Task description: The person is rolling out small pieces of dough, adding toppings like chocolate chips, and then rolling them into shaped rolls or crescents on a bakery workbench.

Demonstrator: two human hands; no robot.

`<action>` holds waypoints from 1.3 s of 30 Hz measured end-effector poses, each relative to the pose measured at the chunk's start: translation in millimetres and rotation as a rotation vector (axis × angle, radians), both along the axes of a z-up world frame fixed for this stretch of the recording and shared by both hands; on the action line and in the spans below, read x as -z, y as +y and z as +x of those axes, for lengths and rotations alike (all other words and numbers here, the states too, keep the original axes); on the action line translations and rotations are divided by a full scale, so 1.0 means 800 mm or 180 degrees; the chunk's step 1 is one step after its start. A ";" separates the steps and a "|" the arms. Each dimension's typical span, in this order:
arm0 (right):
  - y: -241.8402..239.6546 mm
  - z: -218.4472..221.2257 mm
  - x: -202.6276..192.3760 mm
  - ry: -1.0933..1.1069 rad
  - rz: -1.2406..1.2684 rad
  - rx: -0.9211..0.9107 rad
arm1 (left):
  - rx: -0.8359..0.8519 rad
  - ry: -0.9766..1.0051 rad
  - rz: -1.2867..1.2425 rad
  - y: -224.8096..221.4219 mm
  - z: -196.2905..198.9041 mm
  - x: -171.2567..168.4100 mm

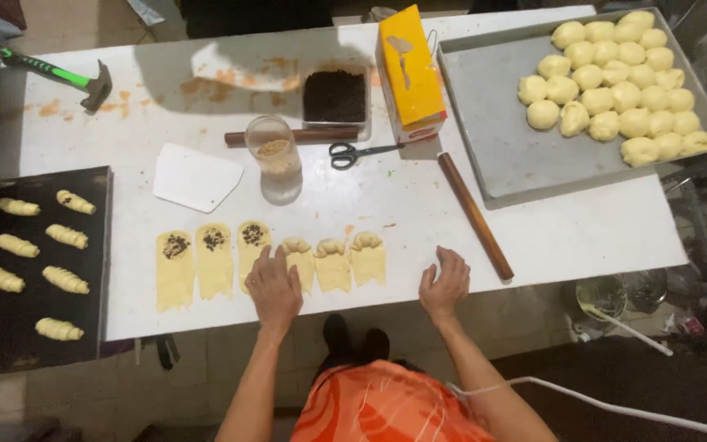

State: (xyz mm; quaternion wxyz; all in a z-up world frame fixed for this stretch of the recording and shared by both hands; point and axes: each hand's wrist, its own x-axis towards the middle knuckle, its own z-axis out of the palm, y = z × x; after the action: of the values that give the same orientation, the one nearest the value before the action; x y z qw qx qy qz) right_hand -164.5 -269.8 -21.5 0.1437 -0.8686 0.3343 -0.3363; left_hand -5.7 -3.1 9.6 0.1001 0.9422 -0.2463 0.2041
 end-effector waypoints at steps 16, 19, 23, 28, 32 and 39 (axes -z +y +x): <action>-0.003 -0.006 0.011 0.0283 0.0106 -0.0154 | -0.0370 -0.0262 -0.0230 -0.003 0.005 0.010; -0.004 -0.008 0.017 0.0309 0.0089 -0.0102 | -0.0405 -0.0004 -0.0305 -0.005 -0.002 0.001; -0.002 -0.012 0.013 0.0424 0.0102 -0.0123 | -0.0419 0.0130 -0.0288 -0.003 -0.007 -0.009; -0.001 -0.017 0.010 0.0504 0.0192 -0.0072 | -0.0403 0.0246 -0.0288 -0.005 -0.011 -0.011; -0.002 -0.010 0.001 0.0470 0.0221 -0.0136 | -0.0395 0.0111 -0.0341 -0.007 -0.002 -0.008; 0.002 -0.013 -0.001 0.0448 0.0209 -0.0173 | -0.0537 0.0155 -0.0384 -0.004 -0.005 -0.005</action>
State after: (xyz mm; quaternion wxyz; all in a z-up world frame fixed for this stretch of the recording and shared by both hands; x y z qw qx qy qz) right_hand -175.0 -268.5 -20.4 0.1573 -0.8937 0.3308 -0.2592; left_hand -9.8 -6.4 13.6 0.1451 0.9565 -0.1509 0.2033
